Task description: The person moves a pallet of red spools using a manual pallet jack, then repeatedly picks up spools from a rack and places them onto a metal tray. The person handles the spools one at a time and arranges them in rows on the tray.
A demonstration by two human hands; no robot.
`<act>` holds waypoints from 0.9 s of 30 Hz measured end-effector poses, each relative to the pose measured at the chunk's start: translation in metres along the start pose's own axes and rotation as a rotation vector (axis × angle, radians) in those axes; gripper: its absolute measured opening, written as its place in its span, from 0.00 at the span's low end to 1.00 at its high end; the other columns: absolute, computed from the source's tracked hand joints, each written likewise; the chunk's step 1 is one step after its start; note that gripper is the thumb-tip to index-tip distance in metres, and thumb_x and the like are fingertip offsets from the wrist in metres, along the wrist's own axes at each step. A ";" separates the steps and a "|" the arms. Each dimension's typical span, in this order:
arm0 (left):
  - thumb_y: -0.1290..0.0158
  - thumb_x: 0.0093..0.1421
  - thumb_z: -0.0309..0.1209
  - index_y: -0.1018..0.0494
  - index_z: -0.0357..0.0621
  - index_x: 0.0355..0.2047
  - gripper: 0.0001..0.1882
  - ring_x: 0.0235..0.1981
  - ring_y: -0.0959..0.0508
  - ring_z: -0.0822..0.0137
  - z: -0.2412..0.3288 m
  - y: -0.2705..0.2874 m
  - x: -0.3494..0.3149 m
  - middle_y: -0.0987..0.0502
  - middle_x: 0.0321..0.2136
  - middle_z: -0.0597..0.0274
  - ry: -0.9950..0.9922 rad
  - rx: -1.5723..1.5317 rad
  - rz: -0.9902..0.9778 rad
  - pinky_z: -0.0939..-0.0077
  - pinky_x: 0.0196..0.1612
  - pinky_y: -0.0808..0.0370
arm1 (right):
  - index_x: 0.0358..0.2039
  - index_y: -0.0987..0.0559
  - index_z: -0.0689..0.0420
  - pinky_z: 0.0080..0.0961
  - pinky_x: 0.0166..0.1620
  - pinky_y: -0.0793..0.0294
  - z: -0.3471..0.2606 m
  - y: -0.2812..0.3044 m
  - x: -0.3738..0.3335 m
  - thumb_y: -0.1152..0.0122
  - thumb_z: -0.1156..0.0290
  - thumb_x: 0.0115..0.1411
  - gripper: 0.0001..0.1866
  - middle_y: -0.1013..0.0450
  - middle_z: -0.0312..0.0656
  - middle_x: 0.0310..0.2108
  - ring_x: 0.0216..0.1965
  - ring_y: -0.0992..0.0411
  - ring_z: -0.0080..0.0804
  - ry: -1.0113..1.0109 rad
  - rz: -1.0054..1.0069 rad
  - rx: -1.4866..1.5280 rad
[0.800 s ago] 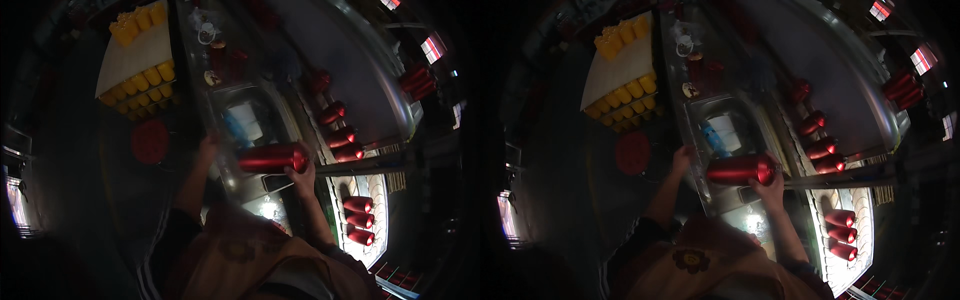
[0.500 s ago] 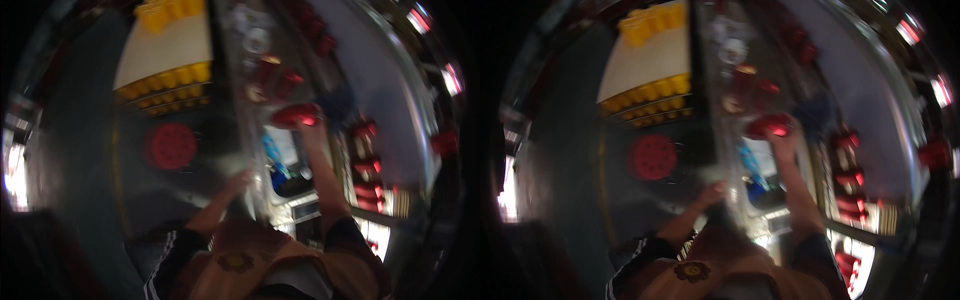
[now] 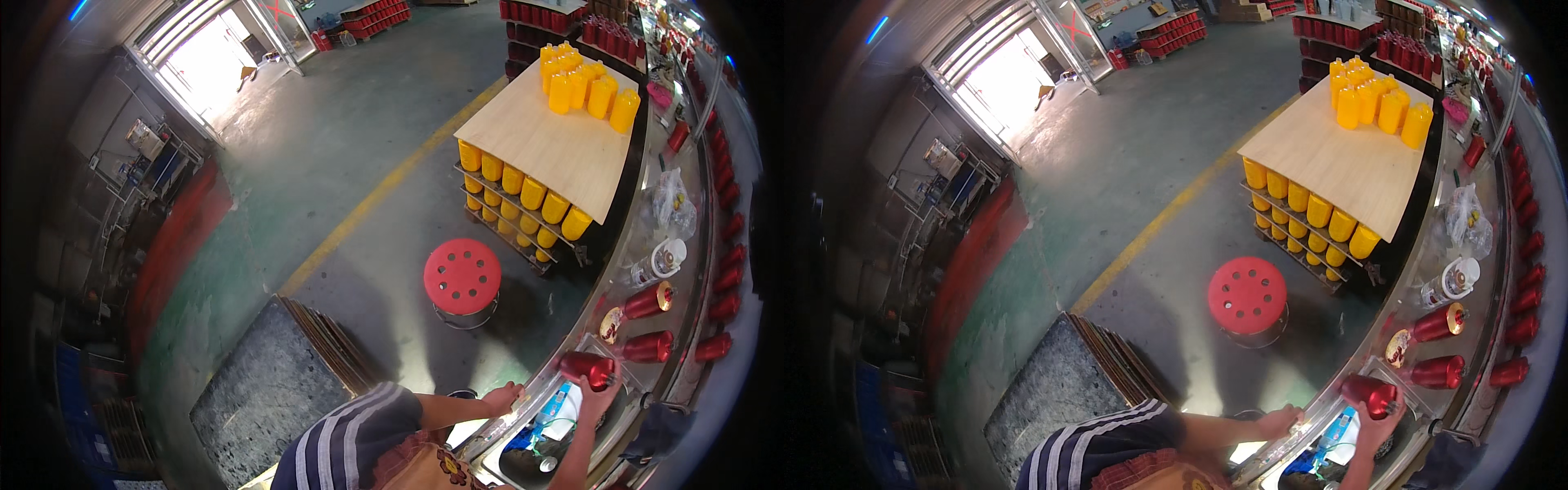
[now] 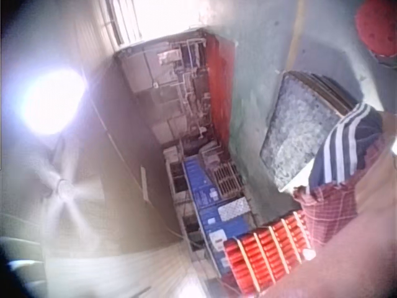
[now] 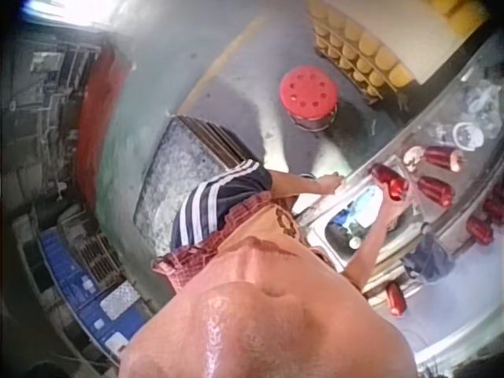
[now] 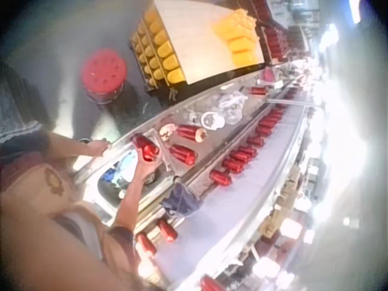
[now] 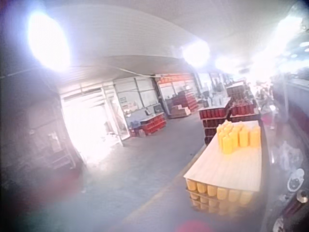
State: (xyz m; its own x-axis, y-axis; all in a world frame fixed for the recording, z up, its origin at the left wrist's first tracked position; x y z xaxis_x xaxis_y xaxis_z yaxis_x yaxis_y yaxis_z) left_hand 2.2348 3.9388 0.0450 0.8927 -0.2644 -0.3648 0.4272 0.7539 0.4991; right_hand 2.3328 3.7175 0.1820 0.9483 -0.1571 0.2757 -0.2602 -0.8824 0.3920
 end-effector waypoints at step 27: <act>0.28 0.37 0.36 0.36 0.37 0.55 0.45 0.51 0.28 0.49 0.135 0.034 0.130 0.30 0.49 0.47 -0.581 0.105 0.276 0.61 0.54 0.30 | 0.67 0.43 0.56 0.32 0.60 0.35 0.032 0.077 -0.122 0.40 0.64 0.62 0.36 0.36 0.46 0.60 0.59 0.35 0.34 -0.419 0.039 0.586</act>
State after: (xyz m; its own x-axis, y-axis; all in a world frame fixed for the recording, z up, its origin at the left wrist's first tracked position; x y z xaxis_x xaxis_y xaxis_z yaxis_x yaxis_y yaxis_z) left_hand 2.3844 3.8491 0.1209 0.8913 -0.3734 0.2574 0.1565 0.7859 0.5983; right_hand 2.2025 3.6550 0.1504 0.9610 -0.2462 -0.1264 -0.2662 -0.9472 -0.1789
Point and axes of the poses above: each hand's wrist, its own x-axis towards the middle knuckle, its own y-axis out of the back of the hand, z = x × y, the point moved 6 cm from there along x, towards the middle knuckle
